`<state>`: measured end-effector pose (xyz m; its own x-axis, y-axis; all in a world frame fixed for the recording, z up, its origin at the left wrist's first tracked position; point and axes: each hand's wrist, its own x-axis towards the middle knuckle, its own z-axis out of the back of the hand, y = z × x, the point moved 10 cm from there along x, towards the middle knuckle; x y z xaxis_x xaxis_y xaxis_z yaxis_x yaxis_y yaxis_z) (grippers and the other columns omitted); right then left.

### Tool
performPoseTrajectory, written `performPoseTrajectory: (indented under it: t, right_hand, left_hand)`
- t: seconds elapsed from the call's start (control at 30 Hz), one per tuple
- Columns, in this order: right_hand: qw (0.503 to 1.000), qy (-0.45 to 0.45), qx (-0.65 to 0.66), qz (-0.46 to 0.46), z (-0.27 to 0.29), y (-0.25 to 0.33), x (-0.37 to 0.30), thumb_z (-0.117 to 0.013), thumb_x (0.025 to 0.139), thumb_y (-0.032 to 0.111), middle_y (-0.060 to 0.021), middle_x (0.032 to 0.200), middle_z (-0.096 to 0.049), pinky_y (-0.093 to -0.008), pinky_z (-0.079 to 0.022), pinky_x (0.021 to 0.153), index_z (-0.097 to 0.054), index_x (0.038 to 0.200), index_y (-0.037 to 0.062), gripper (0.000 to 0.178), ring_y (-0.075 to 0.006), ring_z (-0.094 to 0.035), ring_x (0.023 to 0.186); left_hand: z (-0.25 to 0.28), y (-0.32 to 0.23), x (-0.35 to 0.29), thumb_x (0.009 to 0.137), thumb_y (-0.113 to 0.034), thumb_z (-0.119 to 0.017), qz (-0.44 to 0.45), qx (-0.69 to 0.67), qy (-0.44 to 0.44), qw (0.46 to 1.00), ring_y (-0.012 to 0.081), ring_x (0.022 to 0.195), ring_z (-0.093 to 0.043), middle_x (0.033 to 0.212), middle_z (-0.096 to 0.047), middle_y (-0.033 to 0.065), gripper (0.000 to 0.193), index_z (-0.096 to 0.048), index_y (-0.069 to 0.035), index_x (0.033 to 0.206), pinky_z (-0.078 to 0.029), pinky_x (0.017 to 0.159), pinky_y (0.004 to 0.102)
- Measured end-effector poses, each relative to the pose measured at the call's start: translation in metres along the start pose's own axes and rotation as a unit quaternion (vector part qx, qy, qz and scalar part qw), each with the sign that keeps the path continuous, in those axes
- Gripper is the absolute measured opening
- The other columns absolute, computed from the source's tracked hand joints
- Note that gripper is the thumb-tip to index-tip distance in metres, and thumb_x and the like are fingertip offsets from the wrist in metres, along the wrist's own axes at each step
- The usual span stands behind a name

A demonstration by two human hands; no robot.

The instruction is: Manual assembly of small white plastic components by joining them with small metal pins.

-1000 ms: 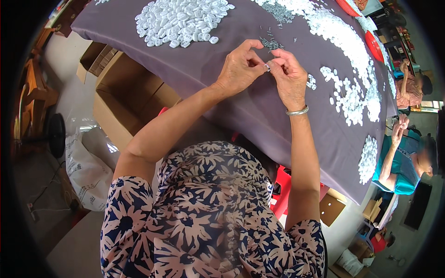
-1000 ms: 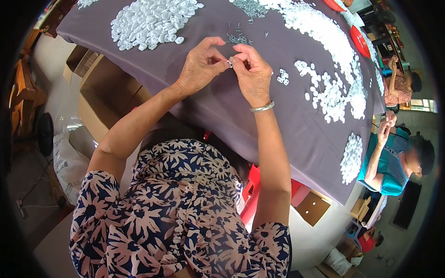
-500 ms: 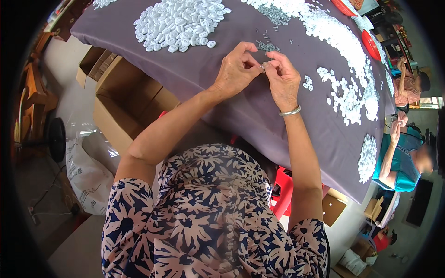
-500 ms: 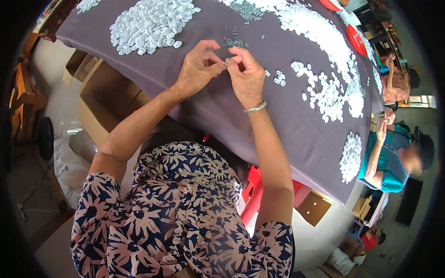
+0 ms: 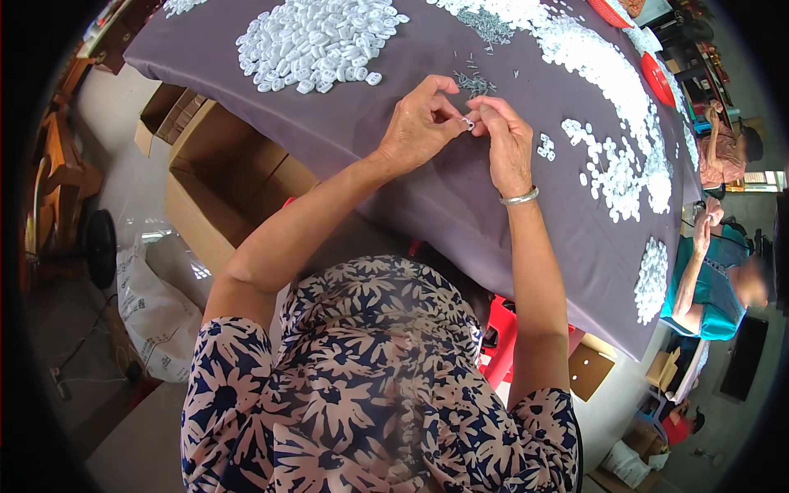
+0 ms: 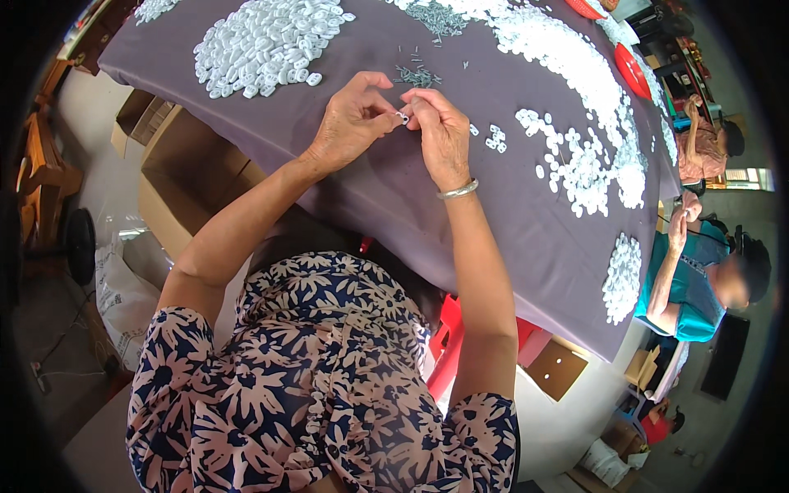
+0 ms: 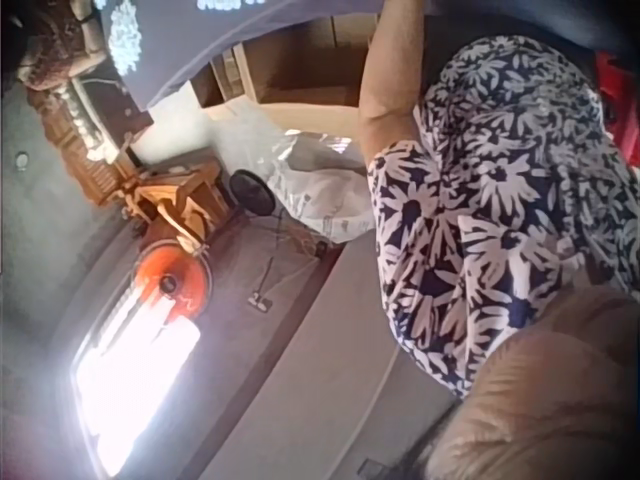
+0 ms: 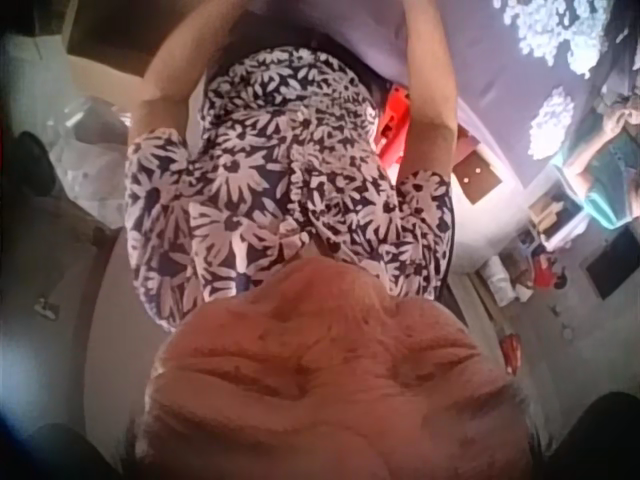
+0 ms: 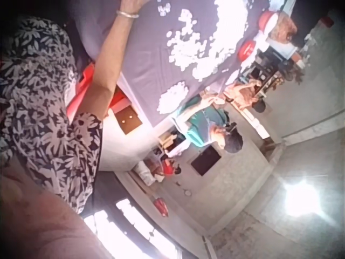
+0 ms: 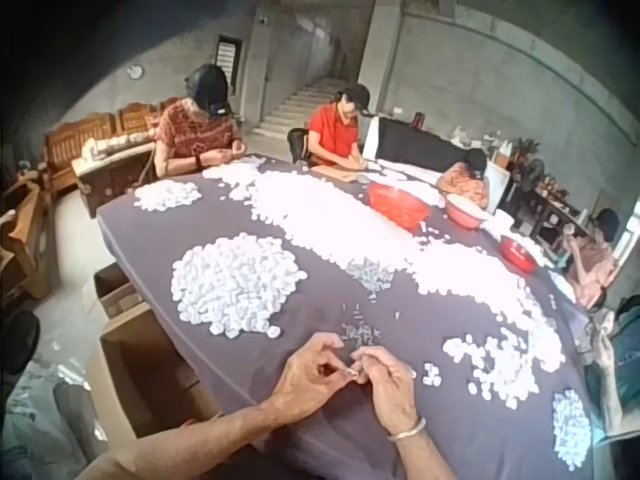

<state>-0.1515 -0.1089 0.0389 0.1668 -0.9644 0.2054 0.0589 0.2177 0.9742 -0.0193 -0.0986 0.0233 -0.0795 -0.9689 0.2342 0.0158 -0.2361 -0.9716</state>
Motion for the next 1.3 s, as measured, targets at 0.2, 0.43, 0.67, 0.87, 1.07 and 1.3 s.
performPoseTrajectory:
  t: [0.2, 0.43, 0.67, 0.87, 1.07, 1.3]
  right_hand:
    - [0.997, -0.024, -0.067, -0.010, 0.015, 0.001, -0.003, -0.056, 0.091, 0.011, 0.0008, 0.076, -0.060, -0.0191, -0.039, 0.058, -0.066, 0.094, 0.0010, 0.014, -0.0041, -0.047, 0.063]
    - [0.992, 0.037, -0.110, 0.057, 0.002, 0.002, -0.005, -0.061, 0.090, 0.010, 0.0039, 0.071, -0.058, -0.0185, -0.036, 0.050, -0.065, 0.090, 0.0023, 0.009, -0.0017, -0.044, 0.058]
    - [0.995, 0.051, -0.083, 0.018, 0.002, -0.005, -0.003, -0.060, 0.090, 0.011, 0.0032, 0.071, -0.057, -0.0189, -0.038, 0.053, -0.066, 0.092, 0.0026, 0.010, -0.0022, -0.045, 0.061]
    - [0.993, 0.065, -0.094, 0.024, -0.001, -0.008, -0.002, -0.061, 0.091, 0.011, 0.0036, 0.073, -0.058, -0.0192, -0.039, 0.055, -0.066, 0.092, 0.0028, 0.010, -0.0025, -0.047, 0.064]
    - [0.997, -0.003, -0.075, 0.030, 0.048, 0.020, -0.001, -0.065, 0.088, 0.012, 0.0058, 0.077, -0.061, -0.0166, -0.039, 0.055, -0.069, 0.093, 0.0077, 0.007, -0.0007, -0.049, 0.066]
    - [0.985, 0.009, -0.166, -0.051, 0.123, 0.017, -0.024, -0.067, 0.085, 0.007, 0.0065, 0.071, -0.058, -0.0185, -0.038, 0.057, -0.068, 0.086, 0.0041, 0.003, -0.0019, -0.047, 0.064]
  left_hand:
    - [0.001, 0.005, 0.000, 0.082, -0.002, -0.067, 0.004, -0.005, -0.007, 1.000, 0.0073, 0.068, -0.059, 0.077, -0.064, 0.0028, 0.041, -0.046, 0.001, 0.118, -0.050, 0.063, 0.0217]
    - [0.005, 0.008, 0.001, 0.082, -0.001, -0.067, 0.005, -0.044, -0.028, 0.999, 0.0066, 0.069, -0.059, 0.081, -0.063, 0.0030, 0.034, -0.052, 0.003, 0.113, -0.050, 0.063, 0.0212]
    - [0.003, 0.000, 0.000, 0.083, -0.003, -0.067, -0.005, -0.036, -0.027, 0.999, 0.0057, 0.074, -0.059, 0.085, -0.065, 0.0015, 0.038, -0.053, 0.002, 0.119, -0.050, 0.064, 0.0211]
    - [0.004, 0.006, 0.001, 0.081, 0.000, -0.067, 0.007, -0.080, -0.015, 0.997, 0.0045, 0.069, -0.055, 0.079, -0.065, 0.0003, 0.042, -0.053, -0.001, 0.121, -0.047, 0.061, 0.0199]
    - [0.006, 0.014, 0.001, 0.080, 0.000, -0.068, 0.030, -0.042, -0.019, 0.998, 0.0047, 0.069, -0.054, 0.114, -0.056, 0.0026, 0.007, -0.066, 0.003, 0.085, -0.045, 0.061, 0.0202]
    - [0.004, 0.007, 0.002, 0.080, -0.002, -0.069, 0.013, 0.015, -0.025, 1.000, 0.0070, 0.072, -0.057, 0.118, -0.055, 0.0033, 0.008, -0.066, 0.005, 0.081, -0.047, 0.066, 0.0225]
